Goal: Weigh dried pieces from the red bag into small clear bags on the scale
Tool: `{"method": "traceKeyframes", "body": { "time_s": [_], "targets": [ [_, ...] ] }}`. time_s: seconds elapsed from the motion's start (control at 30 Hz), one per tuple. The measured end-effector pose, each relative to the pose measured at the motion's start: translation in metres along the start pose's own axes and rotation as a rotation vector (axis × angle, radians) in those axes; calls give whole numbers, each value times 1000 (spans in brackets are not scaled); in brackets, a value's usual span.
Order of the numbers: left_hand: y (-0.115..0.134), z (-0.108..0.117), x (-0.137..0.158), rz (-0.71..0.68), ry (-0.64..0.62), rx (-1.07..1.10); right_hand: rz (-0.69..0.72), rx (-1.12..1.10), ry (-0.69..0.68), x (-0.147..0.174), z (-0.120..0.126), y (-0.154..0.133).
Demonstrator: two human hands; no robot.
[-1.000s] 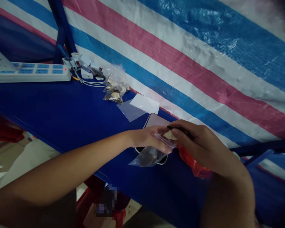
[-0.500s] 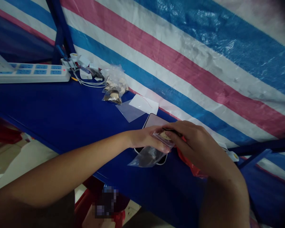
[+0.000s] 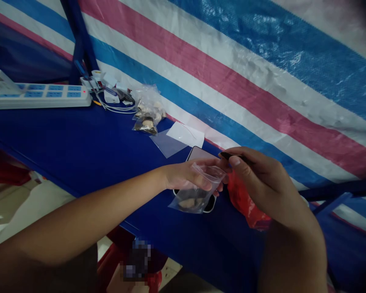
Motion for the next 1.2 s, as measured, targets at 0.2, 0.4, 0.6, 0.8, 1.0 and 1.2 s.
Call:
{"method": "traceKeyframes", "body": {
  "time_s": [0.2,0.4,0.6,0.8,1.0,1.2],
  "targets": [
    [-1,0,1,19,33,-15,12,115,-49,-3,-3,-5],
    [2,-6,1,86,-14,-119,-48,135,-91,-5,-4,-9],
    [4,-6,2,82,3,-118,44,128,-125,-6,0,-14],
    [-1,-3,3,49,85,110,63,149,-170,-2,-4,-13],
    [25,9,11,38,293,157,-128,133,103,-5,-5,21],
    [52,71,33,-503,1380,-246,-558,-183,423,32,-24,87]
  ]
}}
Point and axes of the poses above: each hand's wrist, its own x-axis away from the middle knuckle, its own z-axis out of the back of the hand, y = z × x, the point moved 1 cm from there along -x, towards the middle knuckle, and after that the axes turned 12 degrees about z, right-handed, at the moved point
